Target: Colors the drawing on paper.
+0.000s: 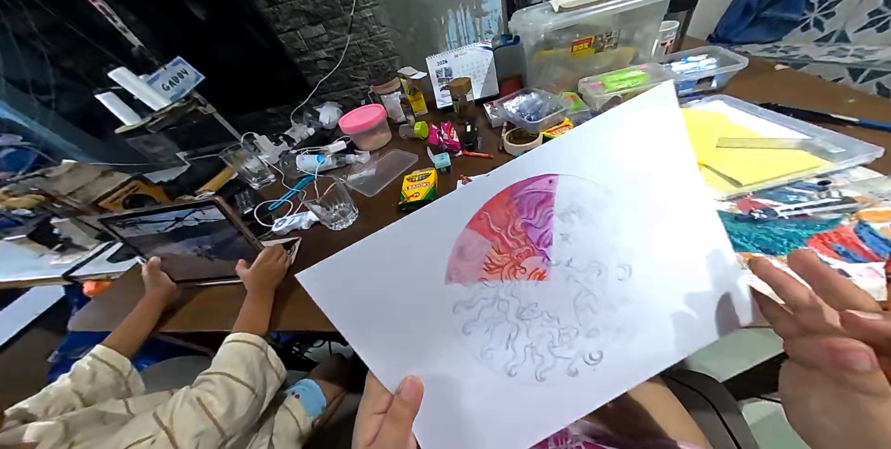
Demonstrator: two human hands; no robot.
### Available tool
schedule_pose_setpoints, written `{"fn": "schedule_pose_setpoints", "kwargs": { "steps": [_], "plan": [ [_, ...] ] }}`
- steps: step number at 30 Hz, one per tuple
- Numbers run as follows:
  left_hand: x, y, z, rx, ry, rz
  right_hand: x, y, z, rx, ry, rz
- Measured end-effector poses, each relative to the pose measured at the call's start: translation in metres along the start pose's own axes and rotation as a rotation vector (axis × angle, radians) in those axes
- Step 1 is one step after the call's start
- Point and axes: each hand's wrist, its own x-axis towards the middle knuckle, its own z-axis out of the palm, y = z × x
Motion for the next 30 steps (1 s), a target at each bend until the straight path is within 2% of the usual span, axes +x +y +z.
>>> {"fn": "schedule_pose_setpoints", "kwargs": {
  "steps": [7,14,17,19,22,24,26,30],
  "plan": [
    [0.002,-0.008,0.001,-0.032,0.053,-0.038,0.016,0.005,0.006,-0.076,-0.068,-0.019],
    [0.005,-0.026,0.019,-0.076,0.228,-0.254,0.073,0.034,0.010,-0.249,-0.318,0.065],
    [0.000,-0.036,0.032,-0.111,0.209,-0.341,0.107,0.053,0.022,-0.349,-0.444,0.134],
    [-0.008,-0.043,0.036,-0.168,0.089,-0.352,0.132,0.069,0.032,-0.383,-0.520,0.139],
    [-0.020,-0.051,0.037,-0.169,-0.215,-0.371,0.170,0.093,0.051,-0.366,-0.539,0.272],
    [-0.025,-0.053,0.033,-0.071,-0.442,-0.436,0.190,0.108,0.069,-0.300,-0.527,0.365],
    [-0.022,-0.055,0.026,0.061,-0.631,-0.487,0.203,0.123,0.086,-0.251,-0.562,0.385],
    [-0.003,-0.045,0.003,0.427,-0.942,-0.499,0.224,0.145,0.114,-0.326,-0.770,0.327]
  ]
}}
